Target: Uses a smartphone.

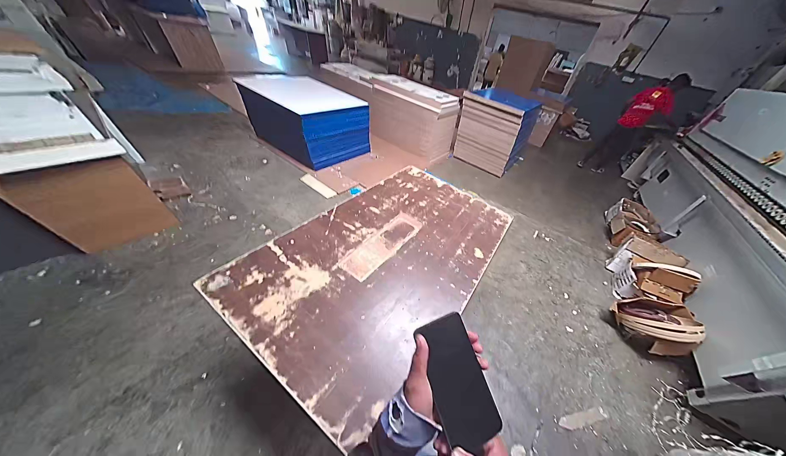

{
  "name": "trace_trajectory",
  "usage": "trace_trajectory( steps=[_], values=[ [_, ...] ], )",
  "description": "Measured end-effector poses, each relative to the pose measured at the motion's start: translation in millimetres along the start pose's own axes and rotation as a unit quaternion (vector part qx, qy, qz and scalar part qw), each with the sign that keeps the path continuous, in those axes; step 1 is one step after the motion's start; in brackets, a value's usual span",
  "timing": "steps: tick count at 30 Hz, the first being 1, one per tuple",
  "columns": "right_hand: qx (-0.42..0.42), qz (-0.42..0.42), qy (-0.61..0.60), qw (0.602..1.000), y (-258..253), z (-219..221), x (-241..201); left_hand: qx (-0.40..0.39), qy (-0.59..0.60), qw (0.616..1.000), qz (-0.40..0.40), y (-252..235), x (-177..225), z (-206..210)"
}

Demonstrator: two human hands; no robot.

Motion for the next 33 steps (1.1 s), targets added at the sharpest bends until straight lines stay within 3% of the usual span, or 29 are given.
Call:
trace_trajectory(
  steps=[4,12,21,29,33],
  values=[
    [-0.057,-0.003,0.068,0.996,-1,3,9,0.081,0.008,0.997,-0.009,16,11,-13],
    [-0.124,0.005,0.118,0.985,0,-6,14,0.085,0.05,0.995,-0.003,35,23,-32],
    [-0.056,0.01,0.156,0.986,-4,-7,16,0.014,0.001,1.0,-0.014,40,22,-38],
    [0.02,0.024,0.195,0.98,-4,-12,14,0.04,0.007,0.999,-0.033,38,15,-43],
    [0.019,0.022,0.19,0.981,-3,-16,14,0.055,-0.019,0.998,-0.025,37,15,-40]
  ],
)
Point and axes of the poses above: each hand's wrist, its own y-axis away from the middle knuckle, its own z-axis out of the palm, x = y × z, the point moved 6 cm from there along -y, towards the middle knuckle, and after that the axes turned 3 degrees about -y, right-handed, at the moved point
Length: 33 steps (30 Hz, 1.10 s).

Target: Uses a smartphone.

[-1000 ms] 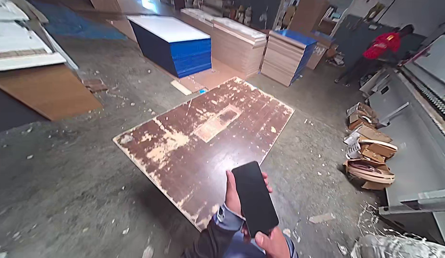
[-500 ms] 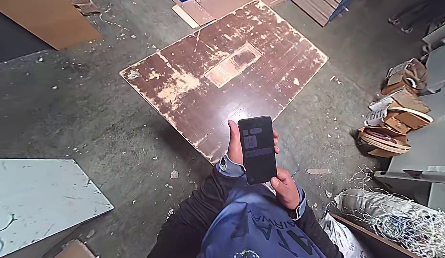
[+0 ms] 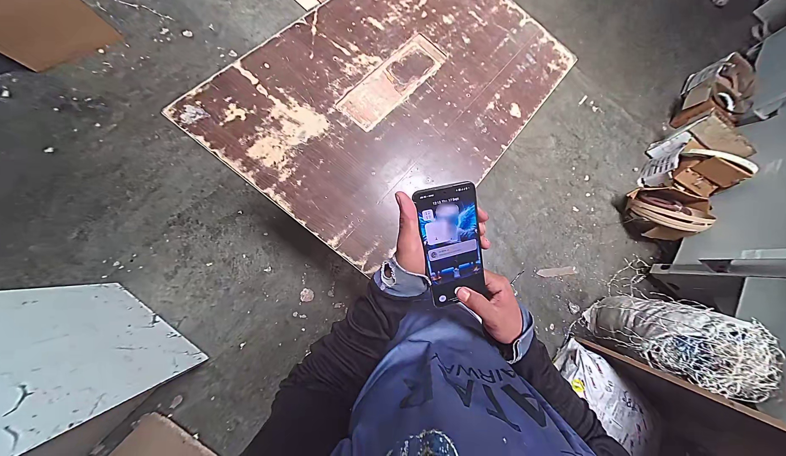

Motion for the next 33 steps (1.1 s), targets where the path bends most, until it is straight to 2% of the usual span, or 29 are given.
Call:
trace_trajectory(
  steps=[9,14,16,18,20,21,24,27,29,33],
  values=[
    [-0.051,0.011,-0.067,0.996,-1,-2,0,0.013,-0.03,0.999,0.003,-3,0,0],
    [-0.053,0.025,-0.085,0.995,-4,-2,1,-0.009,-0.015,1.0,-0.003,-2,-2,1],
    [0.012,0.018,-0.009,1.0,-6,-9,-1,-0.013,0.004,1.0,-0.017,0,-6,0],
    [0.117,-0.018,0.098,0.988,-8,-24,-9,0.004,-0.005,1.0,-0.018,1,-6,-2],
    [0.206,-0.092,0.207,0.952,-9,-38,-26,0.007,-0.012,1.0,-0.02,3,-7,-2],
    [0.222,-0.129,0.255,0.932,-12,-41,-38,-0.002,-0.001,1.0,-0.023,2,-9,-3],
    [0.18,-0.188,0.388,0.884,-30,-27,-72,0.006,-0.017,1.0,-0.024,4,-12,-2],
    [0.125,-0.187,0.473,0.852,-44,-7,-76,0.018,-0.018,1.0,-0.015,8,-14,2],
    [0.116,-0.208,0.493,0.837,-41,0,-70,0.035,-0.027,0.999,-0.003,11,-12,2],
    [0.106,-0.257,0.478,0.833,-28,15,-66,0.068,-0.055,0.995,0.037,13,-2,-2]
  ],
)
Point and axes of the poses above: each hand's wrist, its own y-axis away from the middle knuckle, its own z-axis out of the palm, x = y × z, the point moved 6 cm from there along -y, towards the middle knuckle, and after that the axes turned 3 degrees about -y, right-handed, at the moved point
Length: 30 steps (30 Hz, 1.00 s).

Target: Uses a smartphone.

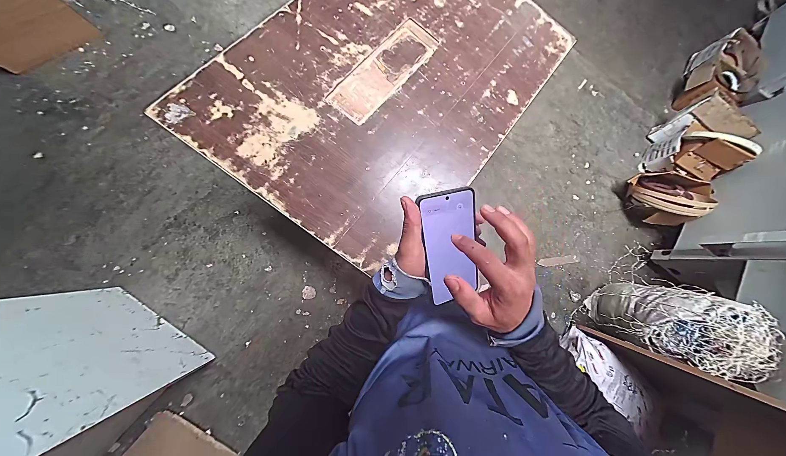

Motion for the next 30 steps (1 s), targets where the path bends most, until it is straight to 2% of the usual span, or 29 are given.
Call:
trace_trajectory(
  steps=[7,12,16,23,27,30],
  values=[
    [-0.052,-0.004,-0.014,0.999,-5,18,-3,0.016,-0.039,0.999,0.015,2,8,1],
    [-0.069,-0.01,-0.004,0.998,-4,24,-3,0.043,-0.003,0.999,0.009,4,6,-1],
    [-0.006,-0.008,-0.02,1.0,-2,13,2,0.008,0.012,1.0,-0.005,1,3,-3],
    [-0.026,0.048,-0.085,0.995,1,13,24,-0.032,0.055,0.997,-0.037,-2,3,-3],
    [-0.032,0.098,-0.117,0.988,3,15,30,-0.016,0.008,1.0,-0.024,-3,3,-8],
    [-0.038,0.122,-0.159,0.979,9,15,34,-0.027,0.037,0.998,-0.04,-5,-1,-14]
  ],
)
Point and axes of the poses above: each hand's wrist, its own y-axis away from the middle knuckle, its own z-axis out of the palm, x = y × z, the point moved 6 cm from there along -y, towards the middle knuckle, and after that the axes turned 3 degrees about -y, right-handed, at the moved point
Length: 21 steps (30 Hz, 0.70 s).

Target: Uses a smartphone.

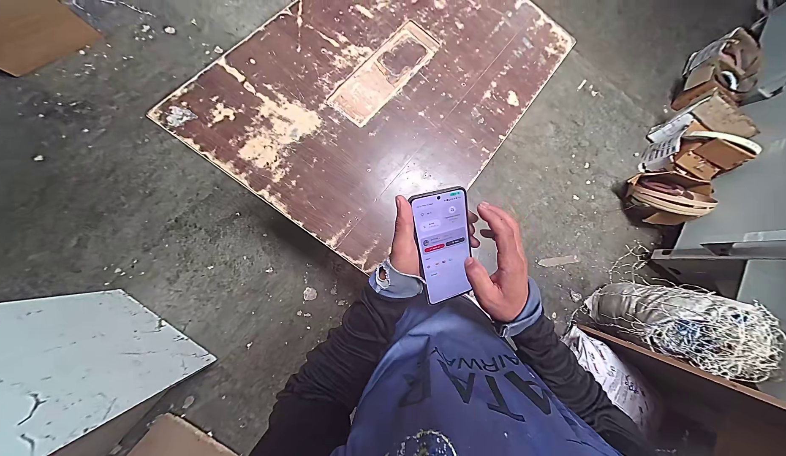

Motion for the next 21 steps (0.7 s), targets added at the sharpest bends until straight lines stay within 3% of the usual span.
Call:
trace_trajectory(
  steps=[5,8,12,21],
  values=[
    [-0.04,0.004,-0.042,0.998,6,9,0,0.031,-0.009,0.999,-0.003,3,5,-3],
    [-0.025,0.022,-0.028,0.999,15,11,-1,0.046,-0.013,0.999,-0.012,2,4,1],
    [0.032,0.099,-0.029,0.994,27,2,2,0.006,-0.036,0.998,-0.05,2,-14,4],
    [0.071,0.139,-0.076,0.985,107,-49,1,-0.069,-0.029,0.981,-0.177,22,-77,36]
  ],
)
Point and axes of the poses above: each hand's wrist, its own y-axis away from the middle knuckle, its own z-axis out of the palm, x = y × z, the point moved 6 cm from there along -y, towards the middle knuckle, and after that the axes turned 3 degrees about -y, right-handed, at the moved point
